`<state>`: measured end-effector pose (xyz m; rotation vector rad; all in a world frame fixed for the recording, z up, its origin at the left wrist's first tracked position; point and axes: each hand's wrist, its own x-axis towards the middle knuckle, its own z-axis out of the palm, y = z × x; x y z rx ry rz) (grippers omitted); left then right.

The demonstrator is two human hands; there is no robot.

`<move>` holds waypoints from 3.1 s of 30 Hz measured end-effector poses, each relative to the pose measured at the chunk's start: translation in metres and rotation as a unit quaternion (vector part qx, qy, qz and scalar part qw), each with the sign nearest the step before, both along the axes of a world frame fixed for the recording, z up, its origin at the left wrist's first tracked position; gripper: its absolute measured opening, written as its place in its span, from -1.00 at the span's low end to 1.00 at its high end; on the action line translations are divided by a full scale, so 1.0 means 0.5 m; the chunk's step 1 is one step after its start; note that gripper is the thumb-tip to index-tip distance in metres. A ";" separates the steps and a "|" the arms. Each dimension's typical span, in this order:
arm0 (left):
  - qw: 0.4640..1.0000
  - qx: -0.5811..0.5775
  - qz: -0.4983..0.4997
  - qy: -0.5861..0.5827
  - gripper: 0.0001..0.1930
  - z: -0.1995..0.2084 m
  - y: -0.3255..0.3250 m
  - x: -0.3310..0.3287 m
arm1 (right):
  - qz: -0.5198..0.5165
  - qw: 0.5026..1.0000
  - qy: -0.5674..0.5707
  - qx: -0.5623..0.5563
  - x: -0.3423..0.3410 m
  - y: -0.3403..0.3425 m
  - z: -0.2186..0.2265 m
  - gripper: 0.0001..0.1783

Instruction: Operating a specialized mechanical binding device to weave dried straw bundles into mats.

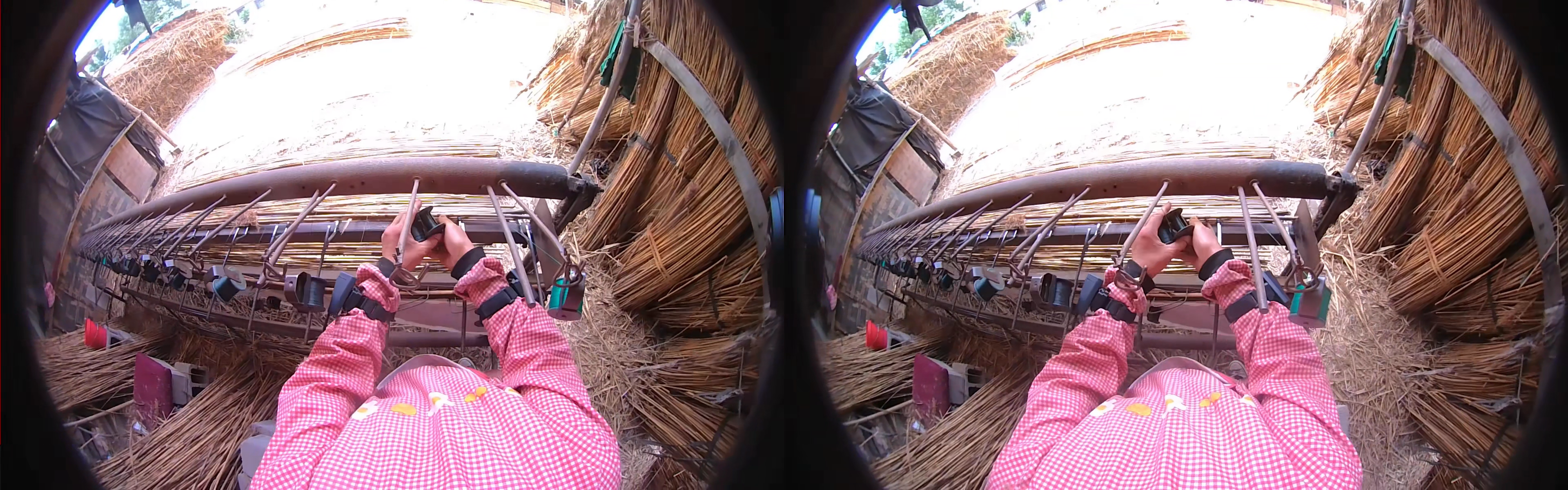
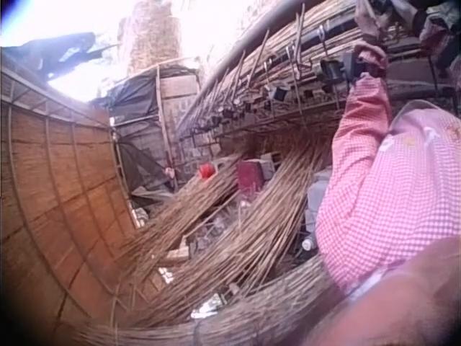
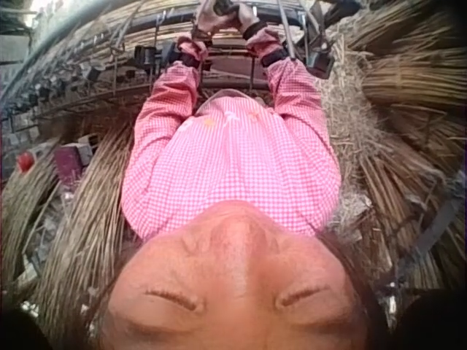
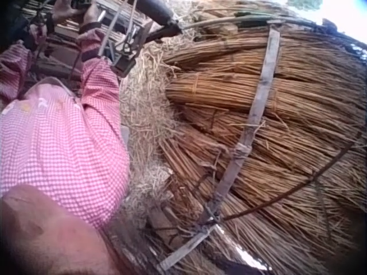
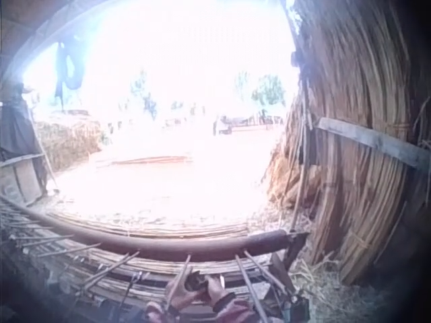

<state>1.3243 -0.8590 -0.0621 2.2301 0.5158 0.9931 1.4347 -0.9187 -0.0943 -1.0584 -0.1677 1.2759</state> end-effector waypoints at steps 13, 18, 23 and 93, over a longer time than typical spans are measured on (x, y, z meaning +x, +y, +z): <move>0.964 0.151 -0.212 0.043 -0.50 0.092 -0.252 -0.211 | -0.118 0.807 -0.572 -0.093 0.074 -0.072 -0.040 -0.85; 0.931 0.213 -0.144 -0.258 -0.46 0.285 -0.244 -0.241 | -0.094 0.743 -0.662 -0.023 0.025 -0.088 -0.058 -0.87; 0.947 0.233 -0.014 -0.221 -0.45 0.330 -0.199 -0.220 | -0.318 0.725 -0.597 -0.131 0.078 -0.084 -0.137 -0.60; 0.815 -0.439 -0.354 -0.135 -0.58 -0.023 -0.156 0.153 | -0.198 0.920 0.161 0.298 0.210 -0.191 -0.131 -0.65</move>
